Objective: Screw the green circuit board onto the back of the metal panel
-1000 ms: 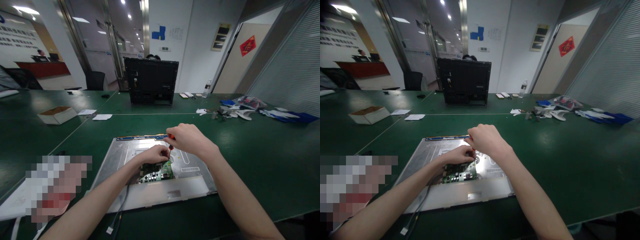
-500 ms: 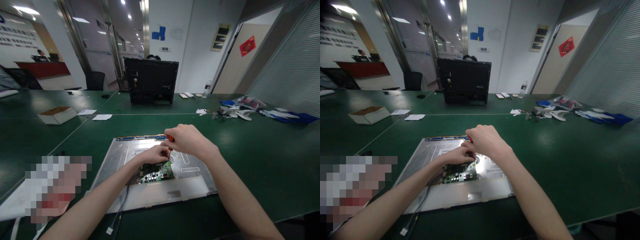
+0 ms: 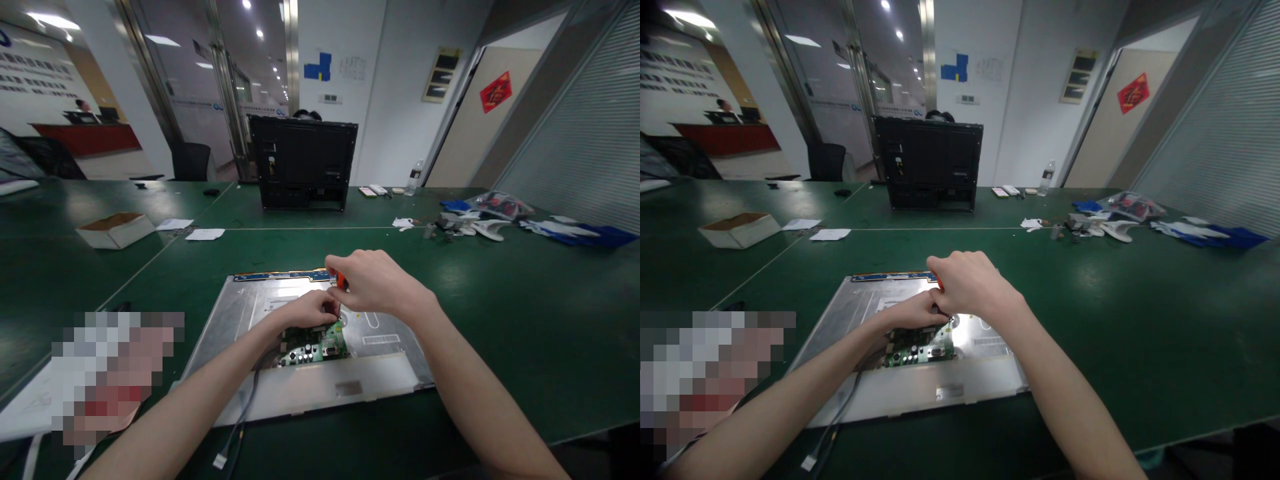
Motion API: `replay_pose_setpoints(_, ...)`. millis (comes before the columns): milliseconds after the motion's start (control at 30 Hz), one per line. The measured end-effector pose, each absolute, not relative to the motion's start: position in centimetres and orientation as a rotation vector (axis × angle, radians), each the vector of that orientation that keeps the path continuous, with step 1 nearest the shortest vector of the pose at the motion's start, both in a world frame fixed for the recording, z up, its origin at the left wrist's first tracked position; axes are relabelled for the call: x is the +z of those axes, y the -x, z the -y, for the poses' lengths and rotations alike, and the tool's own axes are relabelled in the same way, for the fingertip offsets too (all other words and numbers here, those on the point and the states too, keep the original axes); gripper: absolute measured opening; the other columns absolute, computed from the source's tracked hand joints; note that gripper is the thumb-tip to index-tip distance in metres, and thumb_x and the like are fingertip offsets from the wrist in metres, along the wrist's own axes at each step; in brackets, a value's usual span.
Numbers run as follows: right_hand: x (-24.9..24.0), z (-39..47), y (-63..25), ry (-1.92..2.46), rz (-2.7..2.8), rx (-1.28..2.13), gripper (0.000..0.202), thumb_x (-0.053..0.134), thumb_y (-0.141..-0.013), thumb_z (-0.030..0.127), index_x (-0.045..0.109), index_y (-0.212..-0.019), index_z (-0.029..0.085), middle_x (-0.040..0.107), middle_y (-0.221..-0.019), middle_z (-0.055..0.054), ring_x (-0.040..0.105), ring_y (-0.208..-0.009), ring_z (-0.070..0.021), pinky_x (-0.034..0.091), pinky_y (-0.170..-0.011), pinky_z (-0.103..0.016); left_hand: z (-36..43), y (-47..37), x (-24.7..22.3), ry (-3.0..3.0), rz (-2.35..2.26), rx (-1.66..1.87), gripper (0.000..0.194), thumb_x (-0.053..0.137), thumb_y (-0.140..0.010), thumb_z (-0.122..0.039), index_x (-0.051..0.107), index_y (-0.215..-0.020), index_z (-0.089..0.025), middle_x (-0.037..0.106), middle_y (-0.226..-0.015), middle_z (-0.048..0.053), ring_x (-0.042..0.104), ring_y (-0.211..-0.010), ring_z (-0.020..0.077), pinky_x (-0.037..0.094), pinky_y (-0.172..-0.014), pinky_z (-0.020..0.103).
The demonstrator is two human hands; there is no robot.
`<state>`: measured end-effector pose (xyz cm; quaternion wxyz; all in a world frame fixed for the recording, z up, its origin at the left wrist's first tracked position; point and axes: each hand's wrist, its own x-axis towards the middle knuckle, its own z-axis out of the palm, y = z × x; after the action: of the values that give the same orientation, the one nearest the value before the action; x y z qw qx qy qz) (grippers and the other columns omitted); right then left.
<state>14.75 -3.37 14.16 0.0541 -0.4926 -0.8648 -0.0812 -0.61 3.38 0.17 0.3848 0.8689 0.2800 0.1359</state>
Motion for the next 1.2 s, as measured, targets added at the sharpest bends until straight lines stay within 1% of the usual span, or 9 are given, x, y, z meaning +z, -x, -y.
replay_pose_setpoints(133,14.08,2.99,-14.73,1.554,2.593,-0.264,0.030,0.049,-0.085,0.049,0.063,-0.085,0.022,0.061,-0.069,-0.003,0.051,-0.060,-0.0143,0.020,-0.051,-0.027,-3.32,0.55,0.22,-2.182,-0.665,0.324,0.012,0.058,-0.074,-0.017,0.062,-0.085,-0.014,0.065,-0.082,0.003,0.060,-0.075,0.0159,0.045,-0.068,0.024)
replay_pose_setpoints(300,13.95,2.99,-14.80,1.538,2.596,-0.275,0.018,0.050,-0.081,0.032,0.061,-0.091,0.022,0.063,-0.072,-0.003,0.051,-0.059,-0.0135,0.019,-0.050,-0.027,-3.44,0.48,0.16,-2.178,-0.644,0.334,0.011,0.058,-0.072,-0.015,0.063,-0.082,-0.013,0.064,-0.079,0.003,0.060,-0.074,0.0160,0.045,-0.069,0.024)
replay_pose_setpoints(400,13.98,3.22,-14.85,1.489,2.624,-0.240,0.021,0.053,-0.078,0.029,0.058,-0.097,0.021,0.064,-0.075,-0.003,0.052,-0.060,-0.0137,0.020,-0.050,-0.027,-3.42,0.51,0.20,-2.196,-0.683,0.350,0.012,0.060,-0.071,-0.016,0.063,-0.083,-0.013,0.064,-0.079,0.003,0.059,-0.076,0.0171,0.045,-0.069,0.025)
replay_pose_setpoints(600,13.98,2.99,-14.82,1.557,2.600,-0.264,0.030,0.052,-0.082,0.051,0.060,-0.093,0.024,0.063,-0.071,-0.003,0.053,-0.060,-0.0153,0.020,-0.050,-0.026,-3.26,0.60,0.53,-2.216,-0.703,0.307,0.014,0.058,-0.073,-0.017,0.063,-0.086,-0.015,0.064,-0.081,0.002,0.059,-0.077,0.0161,0.045,-0.069,0.024)
replay_pose_setpoints(667,13.94,2.84,-14.81,1.579,2.584,-0.293,0.032,0.048,-0.085,0.053,0.060,-0.088,0.023,0.062,-0.069,-0.003,0.052,-0.059,-0.0151,0.019,-0.050,-0.027,-3.26,0.59,0.60,-2.218,-0.692,0.294,0.014,0.057,-0.073,-0.017,0.064,-0.086,-0.015,0.064,-0.080,0.002,0.059,-0.075,0.0156,0.044,-0.067,0.024)
replay_pose_setpoints(833,13.96,3.03,-14.81,1.559,2.594,-0.291,0.019,0.048,-0.084,0.035,0.058,-0.092,0.021,0.062,-0.071,-0.003,0.051,-0.058,-0.0135,0.019,-0.049,-0.027,-3.20,0.52,0.64,-2.186,-0.680,0.317,0.013,0.058,-0.072,-0.015,0.064,-0.084,-0.013,0.065,-0.080,0.003,0.059,-0.074,0.0162,0.045,-0.069,0.025)
replay_pose_setpoints(967,14.03,3.36,-14.83,1.488,2.636,-0.195,0.022,0.052,-0.078,0.028,0.055,-0.099,0.021,0.064,-0.078,-0.003,0.052,-0.062,-0.0136,0.020,-0.050,-0.027,-3.12,0.51,0.64,-2.189,-0.714,0.343,0.013,0.060,-0.071,-0.016,0.064,-0.083,-0.013,0.066,-0.081,0.003,0.059,-0.078,0.0182,0.046,-0.072,0.027)
replay_pose_setpoints(1133,14.05,3.10,-14.78,1.548,2.587,-0.259,0.031,0.051,-0.082,0.050,0.058,-0.091,0.021,0.062,-0.070,-0.003,0.052,-0.060,-0.0149,0.019,-0.050,-0.027,-3.26,0.58,0.42,-2.206,-0.692,0.315,0.013,0.058,-0.074,-0.017,0.064,-0.085,-0.014,0.065,-0.083,0.003,0.059,-0.078,0.0171,0.045,-0.070,0.025)
replay_pose_setpoints(1200,14.02,2.91,-14.76,1.587,2.568,-0.299,0.033,0.048,-0.084,0.053,0.059,-0.085,0.021,0.060,-0.066,-0.003,0.051,-0.058,-0.0146,0.018,-0.050,-0.027,-3.36,0.58,0.30,-2.210,-0.662,0.307,0.012,0.058,-0.074,-0.017,0.063,-0.085,-0.014,0.064,-0.082,0.003,0.059,-0.076,0.0161,0.045,-0.068,0.024)
